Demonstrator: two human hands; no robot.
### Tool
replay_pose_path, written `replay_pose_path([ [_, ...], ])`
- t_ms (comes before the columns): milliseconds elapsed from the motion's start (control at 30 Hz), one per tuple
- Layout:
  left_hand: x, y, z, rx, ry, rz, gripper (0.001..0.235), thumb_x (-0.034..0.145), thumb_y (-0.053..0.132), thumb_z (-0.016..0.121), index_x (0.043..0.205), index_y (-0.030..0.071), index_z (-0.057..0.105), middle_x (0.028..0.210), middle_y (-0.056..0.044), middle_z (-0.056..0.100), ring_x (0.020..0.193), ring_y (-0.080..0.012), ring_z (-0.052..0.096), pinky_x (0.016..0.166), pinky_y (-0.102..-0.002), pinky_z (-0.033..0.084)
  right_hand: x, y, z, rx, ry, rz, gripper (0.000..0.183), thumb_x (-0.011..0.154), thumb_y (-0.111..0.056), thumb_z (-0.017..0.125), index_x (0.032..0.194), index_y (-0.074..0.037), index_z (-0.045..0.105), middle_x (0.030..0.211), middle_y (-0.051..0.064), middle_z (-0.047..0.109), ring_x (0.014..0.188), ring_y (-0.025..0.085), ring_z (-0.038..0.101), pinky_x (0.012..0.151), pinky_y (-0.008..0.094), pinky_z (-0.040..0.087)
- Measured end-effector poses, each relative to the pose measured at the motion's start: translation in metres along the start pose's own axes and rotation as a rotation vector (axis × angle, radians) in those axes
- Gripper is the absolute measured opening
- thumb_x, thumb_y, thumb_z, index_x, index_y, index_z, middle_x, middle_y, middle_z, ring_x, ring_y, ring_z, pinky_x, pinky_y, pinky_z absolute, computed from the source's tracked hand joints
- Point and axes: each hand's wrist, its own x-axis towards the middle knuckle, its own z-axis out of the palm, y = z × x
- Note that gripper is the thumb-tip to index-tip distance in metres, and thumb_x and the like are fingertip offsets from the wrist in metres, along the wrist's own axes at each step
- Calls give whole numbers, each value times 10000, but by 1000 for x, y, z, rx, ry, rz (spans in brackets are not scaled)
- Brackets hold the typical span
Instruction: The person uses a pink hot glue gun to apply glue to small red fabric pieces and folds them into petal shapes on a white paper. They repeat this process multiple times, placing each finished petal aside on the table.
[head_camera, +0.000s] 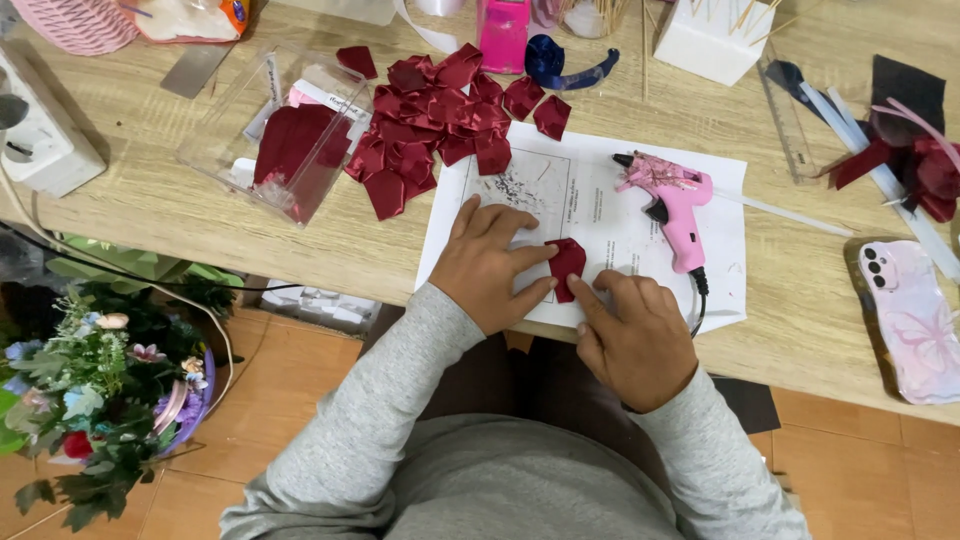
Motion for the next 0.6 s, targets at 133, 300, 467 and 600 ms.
replay_pose_path([
  [133, 0, 1, 0, 10, 25, 14, 279, 863, 330, 793, 1096, 176, 794, 1190, -102, 652, 1228, -344, 541, 1179, -641, 237, 1, -4, 2, -69, 2, -23, 444, 964, -359, 513, 1280, -128, 722, 1067, 102, 577, 942, 283, 536, 767, 392, 418],
  [300, 0, 2, -2, -2, 6, 9, 277, 873, 325, 786, 1103, 171, 794, 1186, -108, 660, 1229, -348, 547, 1182, -645, 223, 8, 0, -3, -32, -53, -32, 450, 938, -409, 581, 1244, -110, 721, 1032, 98, 572, 925, 279, 544, 773, 393, 428],
  [467, 1, 1, -4, -9, -14, 14, 244, 884, 320, 769, 1082, 179, 796, 1200, -99, 658, 1232, -346, 551, 1181, -649, 229, 14, 16, -10, 351, -76, 88, 418, 933, -375, 685, 1241, -96, 732, 1060, 87, 623, 948, 307, 602, 784, 400, 464],
  [600, 0, 2, -6, -25, -30, 8, 203, 901, 276, 746, 1065, 171, 801, 1185, -106, 666, 1221, -351, 559, 1179, -639, 237, 13, 16, -10, 440, -21, 85, 379, 882, -114, 740, 1258, -66, 719, 1063, 84, 694, 967, 290, 661, 806, 380, 505],
])
